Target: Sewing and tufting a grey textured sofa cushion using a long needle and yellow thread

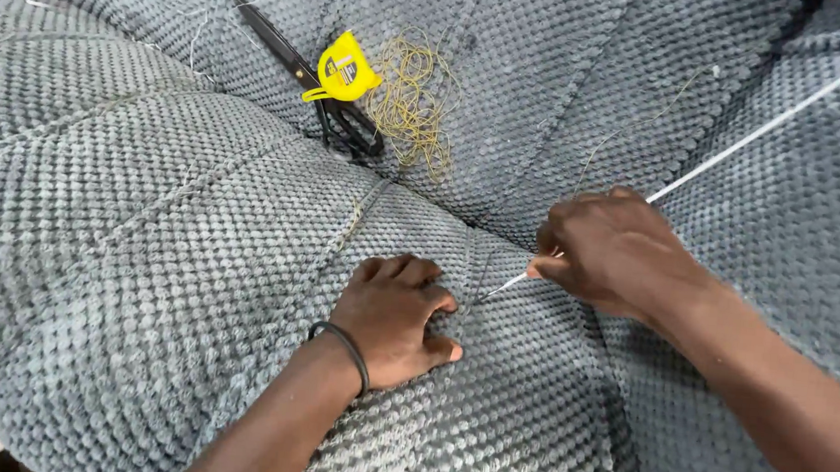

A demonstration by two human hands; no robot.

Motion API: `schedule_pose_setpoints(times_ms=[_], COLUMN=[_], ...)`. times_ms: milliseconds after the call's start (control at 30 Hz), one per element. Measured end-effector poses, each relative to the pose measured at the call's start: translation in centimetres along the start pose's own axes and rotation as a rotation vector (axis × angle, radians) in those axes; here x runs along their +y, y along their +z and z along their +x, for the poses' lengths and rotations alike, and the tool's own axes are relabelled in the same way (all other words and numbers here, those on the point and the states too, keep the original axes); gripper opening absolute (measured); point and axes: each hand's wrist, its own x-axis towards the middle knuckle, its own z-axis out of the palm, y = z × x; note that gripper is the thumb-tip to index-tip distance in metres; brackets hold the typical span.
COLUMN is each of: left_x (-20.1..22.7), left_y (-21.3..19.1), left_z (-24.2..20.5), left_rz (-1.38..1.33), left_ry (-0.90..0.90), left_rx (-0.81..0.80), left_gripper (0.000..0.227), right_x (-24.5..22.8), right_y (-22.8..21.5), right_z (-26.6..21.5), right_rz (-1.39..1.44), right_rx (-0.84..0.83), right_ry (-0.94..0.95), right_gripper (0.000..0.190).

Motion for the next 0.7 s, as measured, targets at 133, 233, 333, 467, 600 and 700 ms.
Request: schedule_pose_setpoints(times_ms=[133, 233, 333, 467, 600, 700], left_x=[-0.1, -0.1, -0.2, -0.5, 0.2, 0.5], left_y=[0.0, 0.1, 0.1, 0.4, -0.8, -1.7], left_z=[0.1, 0.3, 0.3, 0.9, 0.7, 0.6], left_rz=[-0.051, -0.048, -0.067, -0.105, -0.135, -0.157], left_ry=[-0.039, -0.057, -0.043, -0.020, -0.070, -0.088], left_rx=[0.022, 0.013, 0.046, 0.149, 0.063, 0.022], left_gripper=[0.067, 0.068, 0.066, 0.070, 0.074, 0.076], right_x=[0.6, 0.5, 0.2, -0.1, -0.7, -1.1], right_y=[0.8, 1.2, 2.3, 2.7, 2.2, 1.9], right_z=[0.1, 1.1, 1.8, 2.5, 2.1, 2.5], right_rz=[0.039, 0.083, 0.076, 0.093, 0.035, 0.013], right_rx=[0.051, 0.095, 0.120, 0.058, 0.060, 0.034], right_ry=[-0.074, -0.131, -0.174, -0.112, -0.116, -0.105], right_gripper=[0.035, 0.033, 0.040, 0.041, 0.041, 0.044])
